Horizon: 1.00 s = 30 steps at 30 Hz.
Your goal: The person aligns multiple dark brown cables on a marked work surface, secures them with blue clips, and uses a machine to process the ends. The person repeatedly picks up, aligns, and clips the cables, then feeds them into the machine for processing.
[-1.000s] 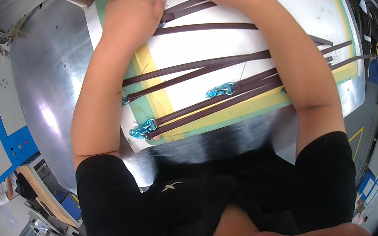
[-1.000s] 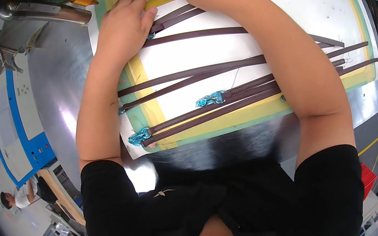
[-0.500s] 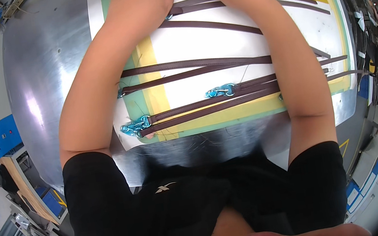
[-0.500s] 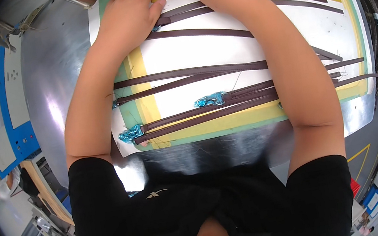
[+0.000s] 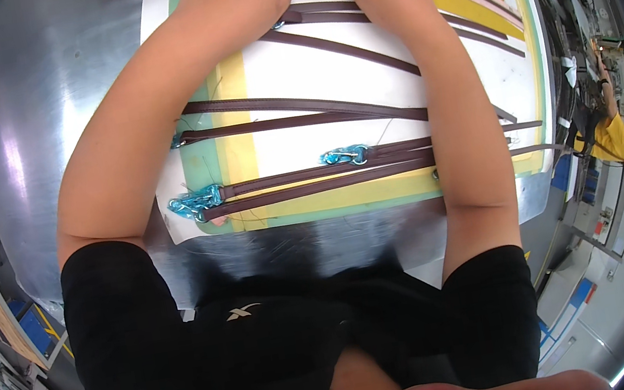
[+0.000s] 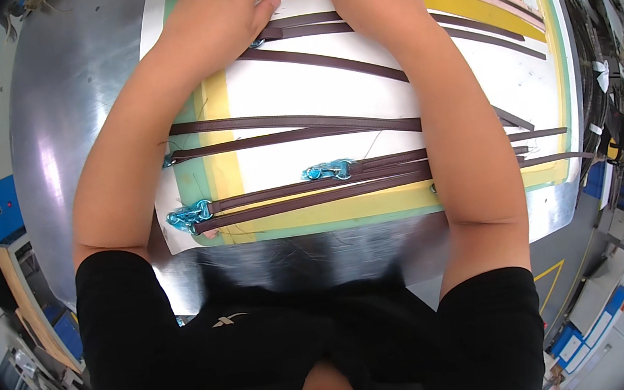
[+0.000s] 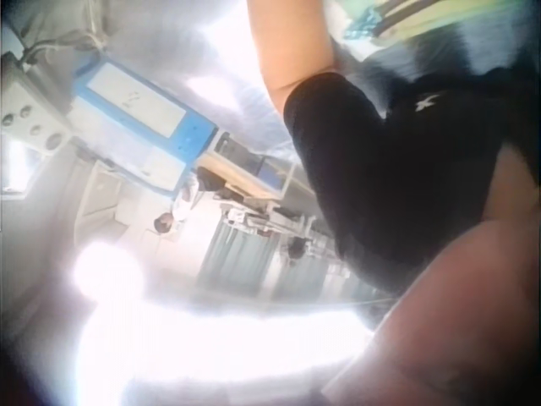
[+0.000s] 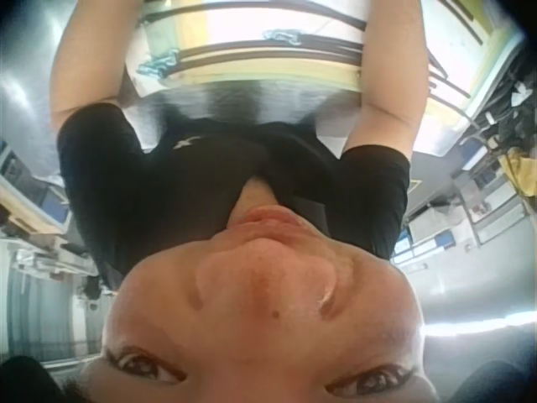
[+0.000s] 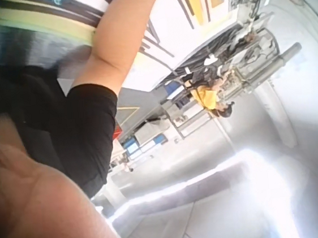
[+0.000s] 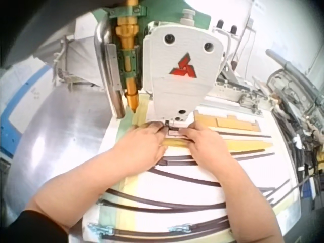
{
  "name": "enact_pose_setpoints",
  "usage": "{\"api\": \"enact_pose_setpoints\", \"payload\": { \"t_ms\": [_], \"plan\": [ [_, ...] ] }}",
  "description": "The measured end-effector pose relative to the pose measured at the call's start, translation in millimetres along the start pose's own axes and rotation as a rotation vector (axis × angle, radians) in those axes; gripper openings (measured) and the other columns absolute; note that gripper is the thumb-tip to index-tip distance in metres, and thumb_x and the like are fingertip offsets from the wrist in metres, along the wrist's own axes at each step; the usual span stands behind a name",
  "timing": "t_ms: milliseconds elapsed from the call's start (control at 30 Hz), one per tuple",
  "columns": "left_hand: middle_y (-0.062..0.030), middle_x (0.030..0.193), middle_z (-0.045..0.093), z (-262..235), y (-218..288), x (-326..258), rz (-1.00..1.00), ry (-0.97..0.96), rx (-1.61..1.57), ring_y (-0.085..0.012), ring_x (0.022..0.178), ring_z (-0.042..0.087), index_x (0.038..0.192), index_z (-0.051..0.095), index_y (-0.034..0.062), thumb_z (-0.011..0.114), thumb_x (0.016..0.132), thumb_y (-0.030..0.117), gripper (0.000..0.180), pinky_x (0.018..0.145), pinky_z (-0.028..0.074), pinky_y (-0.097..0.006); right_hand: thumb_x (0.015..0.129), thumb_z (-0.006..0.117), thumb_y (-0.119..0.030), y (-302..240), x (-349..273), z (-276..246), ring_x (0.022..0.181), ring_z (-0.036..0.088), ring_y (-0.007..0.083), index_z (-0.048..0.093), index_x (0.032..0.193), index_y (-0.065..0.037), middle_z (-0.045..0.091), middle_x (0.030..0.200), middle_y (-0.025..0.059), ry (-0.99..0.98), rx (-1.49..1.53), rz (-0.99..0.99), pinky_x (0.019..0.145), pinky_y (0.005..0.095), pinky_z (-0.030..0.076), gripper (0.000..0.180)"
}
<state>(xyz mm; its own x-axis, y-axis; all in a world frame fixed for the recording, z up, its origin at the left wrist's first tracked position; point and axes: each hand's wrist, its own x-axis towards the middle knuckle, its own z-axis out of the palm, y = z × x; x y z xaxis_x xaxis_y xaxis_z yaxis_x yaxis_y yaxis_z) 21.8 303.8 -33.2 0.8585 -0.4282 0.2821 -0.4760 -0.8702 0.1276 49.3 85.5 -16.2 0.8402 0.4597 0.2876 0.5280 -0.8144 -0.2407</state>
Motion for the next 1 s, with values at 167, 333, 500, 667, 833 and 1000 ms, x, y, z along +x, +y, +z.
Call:
{"api": "enact_pose_setpoints", "payload": {
  "t_ms": [167,333,500,667,833,1000],
  "plan": [
    [-0.0218,0.134,0.066,-7.1,1.2,-0.6,-0.038,-0.052,-0.049,-0.0363,0.124,0.064,0.135,0.064,-0.0052,0.060,0.099,0.029,0.050,0.104,0.051,-0.048,0.097,0.063,-0.016,13.9,-2.3,12.4,0.101,0.071,0.0337,0.076,0.122,-0.012,0.071,0.116,0.0115,0.041,-0.082,-0.090,0.088,0.0442,0.058,0.028],
    [-0.0129,0.146,0.063,8.1,3.9,-2.1,-0.086,0.058,-0.037,-0.0290,0.134,0.059,0.144,0.063,0.0055,0.054,0.107,0.046,0.056,0.111,0.045,-0.047,0.094,0.061,-0.012,12.1,-0.9,11.7,0.113,0.069,0.0322,0.075,0.129,-0.019,0.069,0.129,0.0070,-0.017,-0.073,-0.020,0.096,0.0445,0.057,0.039],
    [-0.0119,0.147,0.062,7.4,6.8,-1.9,-0.105,-0.024,-0.101,-0.0284,0.136,0.058,0.145,0.063,0.0050,0.054,0.107,0.052,0.061,0.113,0.044,-0.047,0.094,0.062,-0.011,13.2,-5.0,15.1,0.112,0.069,0.0324,0.076,0.127,-0.019,0.069,0.127,0.0075,0.005,-0.053,0.016,0.095,0.0443,0.057,0.037],
    [-0.0122,0.148,0.061,3.4,5.5,-6.7,-0.097,-0.009,-0.058,-0.0281,0.137,0.058,0.146,0.061,0.0035,0.061,0.102,0.053,0.066,0.112,0.044,-0.046,0.093,0.062,-0.011,3.9,-2.5,16.4,0.111,0.070,0.0332,0.076,0.126,-0.018,0.069,0.126,0.0093,0.016,-0.068,0.028,0.095,0.0448,0.057,0.037],
    [-0.0137,0.150,0.059,-2.0,8.6,-8.5,-0.109,-0.052,-0.041,-0.0301,0.138,0.057,0.149,0.057,0.0019,0.064,0.100,0.051,0.070,0.113,0.045,-0.046,0.097,0.059,-0.011,7.8,-4.6,-0.1,0.114,0.069,0.0325,0.075,0.131,-0.019,0.069,0.129,0.0088,-0.072,-0.075,-0.002,0.097,0.0434,0.056,0.039],
    [-0.0140,0.152,0.057,-3.8,4.4,-9.5,-0.111,-0.094,-0.031,-0.0310,0.140,0.056,0.151,0.055,0.0014,0.064,0.100,0.050,0.072,0.115,0.045,-0.046,0.098,0.057,-0.011,50.7,-20.0,-9.7,0.114,0.069,0.0315,0.075,0.131,-0.019,0.070,0.129,0.0073,-0.054,-0.137,0.071,0.097,0.0430,0.057,0.039]
  ]
}}
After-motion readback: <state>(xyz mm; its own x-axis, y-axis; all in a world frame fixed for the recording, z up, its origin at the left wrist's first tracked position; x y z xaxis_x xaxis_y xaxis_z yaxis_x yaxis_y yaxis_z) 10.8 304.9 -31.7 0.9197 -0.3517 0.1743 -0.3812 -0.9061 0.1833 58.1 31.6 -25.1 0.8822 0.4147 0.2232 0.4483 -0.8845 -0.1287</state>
